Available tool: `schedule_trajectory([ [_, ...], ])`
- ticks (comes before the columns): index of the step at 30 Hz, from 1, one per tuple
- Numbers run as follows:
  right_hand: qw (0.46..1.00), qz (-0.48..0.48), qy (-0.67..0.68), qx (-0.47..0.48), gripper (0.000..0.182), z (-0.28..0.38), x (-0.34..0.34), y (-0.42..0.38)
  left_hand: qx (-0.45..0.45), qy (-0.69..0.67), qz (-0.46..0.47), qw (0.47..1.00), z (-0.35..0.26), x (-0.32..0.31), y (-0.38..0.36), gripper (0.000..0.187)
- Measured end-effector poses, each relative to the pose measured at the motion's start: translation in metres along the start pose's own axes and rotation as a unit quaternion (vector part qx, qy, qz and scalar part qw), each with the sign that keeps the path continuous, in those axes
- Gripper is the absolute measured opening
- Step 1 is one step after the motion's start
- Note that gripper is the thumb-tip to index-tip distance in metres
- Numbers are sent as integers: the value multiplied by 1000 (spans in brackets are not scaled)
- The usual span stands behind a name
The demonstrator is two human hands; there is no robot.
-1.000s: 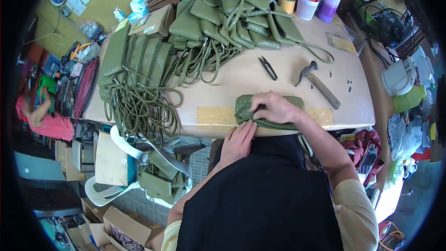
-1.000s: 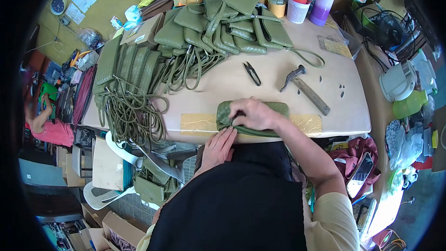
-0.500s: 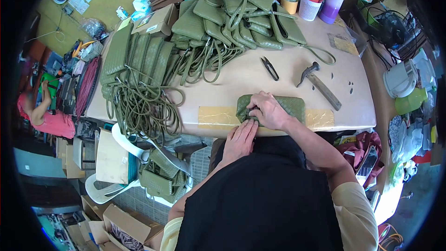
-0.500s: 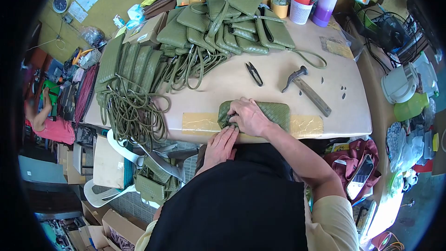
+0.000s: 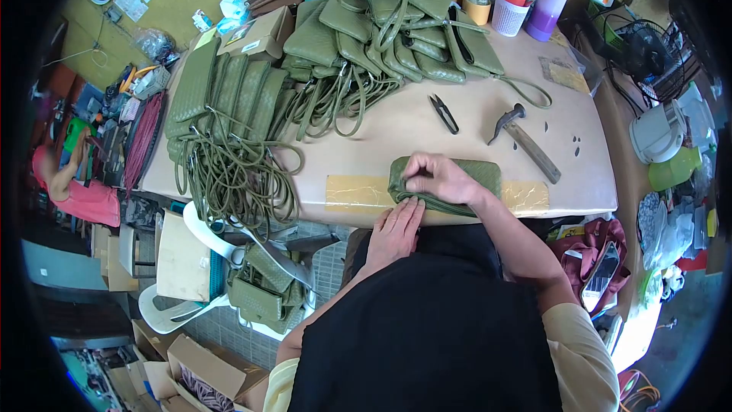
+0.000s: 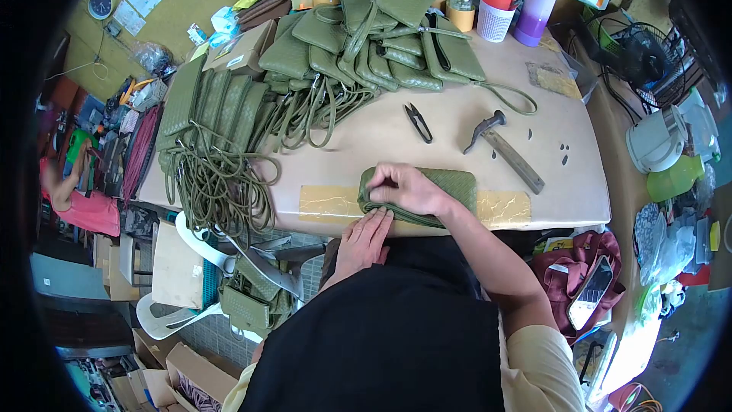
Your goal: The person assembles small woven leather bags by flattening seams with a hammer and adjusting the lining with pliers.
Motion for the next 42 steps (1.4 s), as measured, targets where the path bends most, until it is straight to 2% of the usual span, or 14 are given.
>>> schedule_trajectory([
  [4, 937, -37, -328, 115, 13, 11, 2, -1, -5, 12, -11, 1000, 0, -2, -1, 68],
  [8, 950, -148, -276, 17, 12, 8, 13, -1, -3, 15, 3, 1000, 0, 2, 1, 75],
  [11, 997, 49, -56, 36, 13, 7, 0, -4, 7, 12, 23, 1000, 2, -3, 0, 72],
  [12, 952, 101, -267, 105, 14, 16, -8, -2, 12, 12, 33, 999, 1, -5, -1, 73],
  [17, 907, -99, -383, 145, 17, 11, 8, -1, 0, 15, 15, 1000, -3, 1, 2, 76],
  [19, 997, -69, -25, 14, 17, -5, 9, 5, 0, 12, 20, 1000, 0, 0, 0, 76],
  [20, 1000, -15, 15, -1, 17, -1, 5, 0, 2, 10, 22, 1000, 1, -3, 0, 77],
  [24, 957, 24, -262, 123, 21, 15, -6, 2, -1, 20, 11, 1000, -1, -1, 1, 77],
  [28, 915, -98, -359, 155, 21, 15, -6, 3, -8, 40, 2, 999, -3, -4, 3, 76],
  [31, 937, -195, -264, 115, 18, 21, 6, 8, 1, 44, 11, 999, -3, 2, 4, 76],
  [33, 967, -166, -191, 33, 17, 20, 17, 0, 6, 34, 15, 999, -3, 4, 3, 75],
  [35, 945, 26, -310, 104, 16, 24, 1, -13, 9, 37, 14, 999, -2, 2, 3, 75],
  [40, 876, 36, -474, 82, 17, 40, 17, -23, 11, 34, 20, 999, -1, 4, 1, 74],
  [42, 902, 34, -422, 83, 16, 46, 10, -17, 15, 36, 18, 999, -2, 3, 0, 72],
])
Point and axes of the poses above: each hand's wrist, its own y-axis towards the middle knuckle, its own x-axis out of the back of the hand, z = x × y, the point moved 6 cm from there along y, towards the middle knuckle, and after that the axes turned 8 degrees about x, right-handed, at the moved point
